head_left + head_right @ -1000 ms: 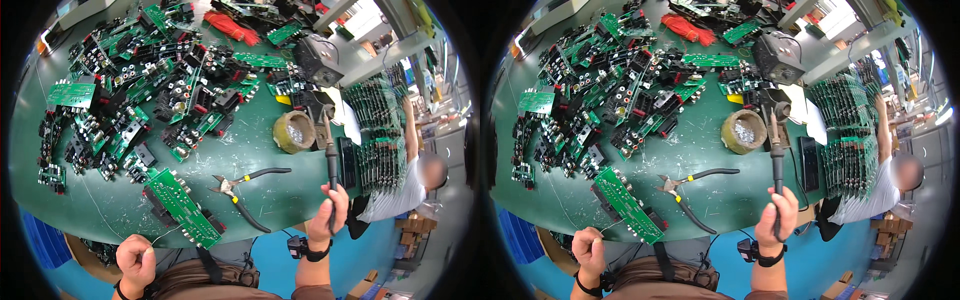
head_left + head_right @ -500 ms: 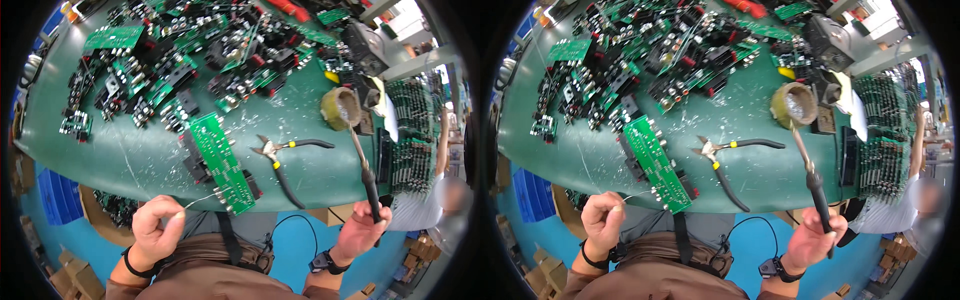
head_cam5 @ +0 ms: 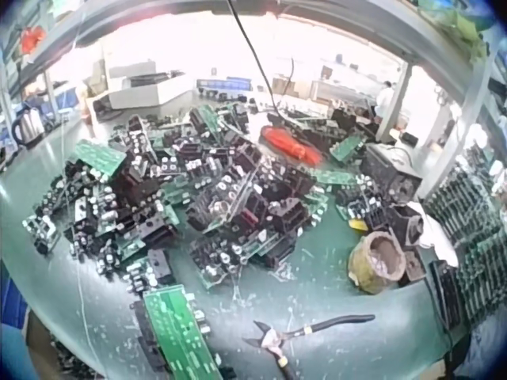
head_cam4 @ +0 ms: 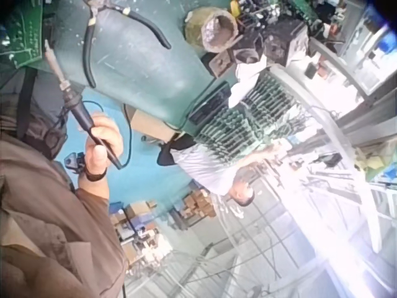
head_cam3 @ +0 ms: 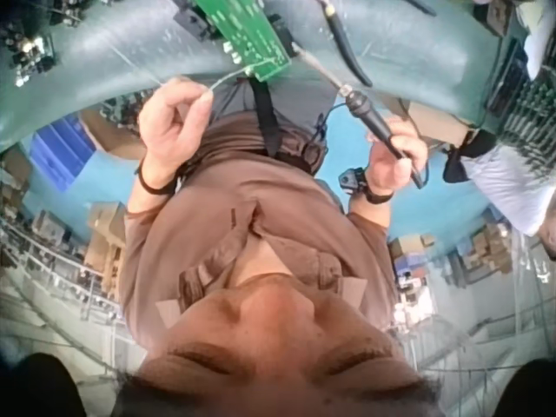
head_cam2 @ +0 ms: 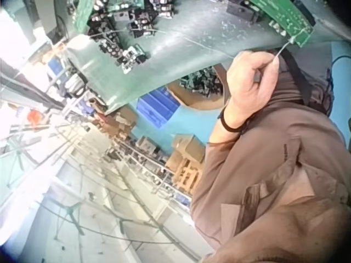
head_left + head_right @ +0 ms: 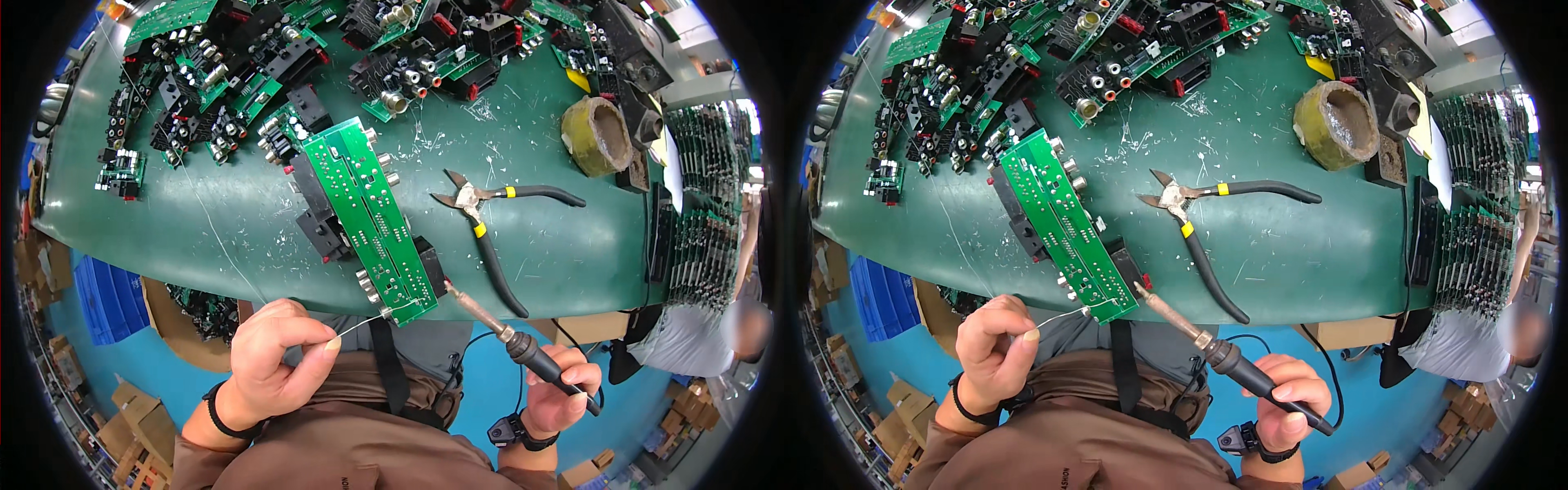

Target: Soldering and trimming components on printed circuit boards at an assembly station.

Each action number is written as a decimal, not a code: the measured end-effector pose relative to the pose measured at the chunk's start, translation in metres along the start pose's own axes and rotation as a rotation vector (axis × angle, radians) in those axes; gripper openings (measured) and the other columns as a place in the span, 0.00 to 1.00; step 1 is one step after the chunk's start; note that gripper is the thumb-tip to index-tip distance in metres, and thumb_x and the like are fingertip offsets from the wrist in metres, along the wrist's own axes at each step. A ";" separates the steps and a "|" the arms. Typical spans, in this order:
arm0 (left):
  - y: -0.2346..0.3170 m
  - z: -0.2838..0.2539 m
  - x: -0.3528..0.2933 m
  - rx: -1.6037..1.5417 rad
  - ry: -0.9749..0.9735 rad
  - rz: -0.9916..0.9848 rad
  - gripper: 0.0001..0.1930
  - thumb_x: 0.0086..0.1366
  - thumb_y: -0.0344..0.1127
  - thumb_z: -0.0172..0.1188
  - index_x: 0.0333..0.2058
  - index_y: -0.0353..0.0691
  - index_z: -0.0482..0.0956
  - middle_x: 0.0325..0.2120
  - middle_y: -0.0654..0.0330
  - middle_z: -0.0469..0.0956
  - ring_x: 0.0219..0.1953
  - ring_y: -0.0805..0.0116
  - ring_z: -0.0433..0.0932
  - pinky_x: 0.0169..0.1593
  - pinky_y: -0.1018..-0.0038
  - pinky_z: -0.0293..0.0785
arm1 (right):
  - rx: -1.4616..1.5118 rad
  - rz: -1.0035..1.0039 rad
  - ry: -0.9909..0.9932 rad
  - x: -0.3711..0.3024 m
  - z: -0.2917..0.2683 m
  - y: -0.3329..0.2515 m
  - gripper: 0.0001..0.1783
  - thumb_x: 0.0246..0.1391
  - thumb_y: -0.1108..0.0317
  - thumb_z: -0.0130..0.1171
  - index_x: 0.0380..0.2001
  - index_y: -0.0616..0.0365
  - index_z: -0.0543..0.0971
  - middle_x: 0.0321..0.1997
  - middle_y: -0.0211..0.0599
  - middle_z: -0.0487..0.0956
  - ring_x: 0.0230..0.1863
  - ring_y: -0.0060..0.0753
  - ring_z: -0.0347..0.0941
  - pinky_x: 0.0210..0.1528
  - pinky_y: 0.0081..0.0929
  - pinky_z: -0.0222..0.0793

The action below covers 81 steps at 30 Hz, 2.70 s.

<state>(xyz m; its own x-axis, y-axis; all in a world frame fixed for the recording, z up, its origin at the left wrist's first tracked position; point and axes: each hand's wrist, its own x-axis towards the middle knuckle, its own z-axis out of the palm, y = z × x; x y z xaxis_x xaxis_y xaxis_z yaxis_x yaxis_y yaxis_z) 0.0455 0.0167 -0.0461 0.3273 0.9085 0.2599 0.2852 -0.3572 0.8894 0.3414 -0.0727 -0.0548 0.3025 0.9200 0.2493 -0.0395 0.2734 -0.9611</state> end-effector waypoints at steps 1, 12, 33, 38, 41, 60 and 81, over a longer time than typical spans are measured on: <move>0.000 0.000 0.000 0.013 -0.008 0.003 0.12 0.50 0.19 0.64 0.32 0.39 0.75 0.20 0.63 0.76 0.18 0.69 0.70 0.24 0.74 0.64 | 0.004 -0.010 0.000 0.000 0.001 0.001 0.18 0.59 0.51 0.54 0.33 0.57 0.70 0.25 0.40 0.74 0.21 0.35 0.73 0.26 0.33 0.71; 0.002 0.005 0.005 0.064 -0.025 0.023 0.12 0.49 0.20 0.66 0.31 0.39 0.75 0.17 0.64 0.73 0.17 0.69 0.68 0.23 0.74 0.62 | -0.072 0.024 -0.071 -0.004 0.001 0.001 0.14 0.60 0.54 0.53 0.33 0.53 0.67 0.24 0.34 0.70 0.20 0.27 0.66 0.27 0.28 0.62; 0.003 0.005 0.007 0.066 -0.041 0.014 0.11 0.50 0.21 0.66 0.31 0.39 0.75 0.18 0.65 0.75 0.17 0.69 0.68 0.23 0.74 0.62 | 0.000 0.103 -0.032 -0.005 0.003 0.002 0.14 0.60 0.56 0.51 0.32 0.54 0.66 0.22 0.35 0.70 0.19 0.28 0.64 0.25 0.27 0.61; 0.002 0.005 0.006 0.073 -0.036 0.013 0.11 0.49 0.20 0.66 0.31 0.39 0.75 0.18 0.64 0.75 0.17 0.69 0.68 0.23 0.74 0.62 | -0.020 0.006 0.010 -0.008 0.007 0.001 0.14 0.56 0.58 0.58 0.29 0.58 0.72 0.22 0.37 0.73 0.20 0.31 0.69 0.23 0.32 0.67; 0.001 0.004 0.006 0.055 -0.035 0.015 0.11 0.49 0.20 0.66 0.30 0.39 0.75 0.17 0.64 0.75 0.17 0.70 0.68 0.23 0.74 0.62 | -0.116 -0.091 -0.040 -0.009 0.007 0.000 0.15 0.56 0.57 0.60 0.28 0.58 0.73 0.21 0.36 0.73 0.19 0.32 0.69 0.22 0.31 0.68; 0.004 0.003 0.004 0.010 -0.009 -0.117 0.07 0.51 0.20 0.62 0.28 0.38 0.75 0.18 0.60 0.75 0.18 0.67 0.71 0.25 0.74 0.66 | -0.455 -0.310 0.085 0.027 -0.016 -0.004 0.19 0.63 0.52 0.47 0.43 0.58 0.68 0.35 0.42 0.71 0.32 0.34 0.68 0.37 0.34 0.66; -0.004 0.004 0.007 -0.233 -0.028 -0.054 0.06 0.57 0.20 0.59 0.33 0.36 0.73 0.34 0.52 0.79 0.30 0.67 0.78 0.35 0.74 0.74 | -0.190 -0.225 -0.021 -0.008 -0.003 -0.004 0.22 0.58 0.47 0.57 0.30 0.57 0.72 0.20 0.36 0.73 0.18 0.35 0.71 0.21 0.31 0.70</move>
<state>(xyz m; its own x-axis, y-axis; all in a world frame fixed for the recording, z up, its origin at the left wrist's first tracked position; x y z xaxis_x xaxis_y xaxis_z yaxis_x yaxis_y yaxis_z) 0.0505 0.0235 -0.0499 0.3431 0.9174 0.2015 0.0889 -0.2453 0.9654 0.3419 -0.0816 -0.0533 0.2636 0.8482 0.4595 0.2063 0.4157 -0.8858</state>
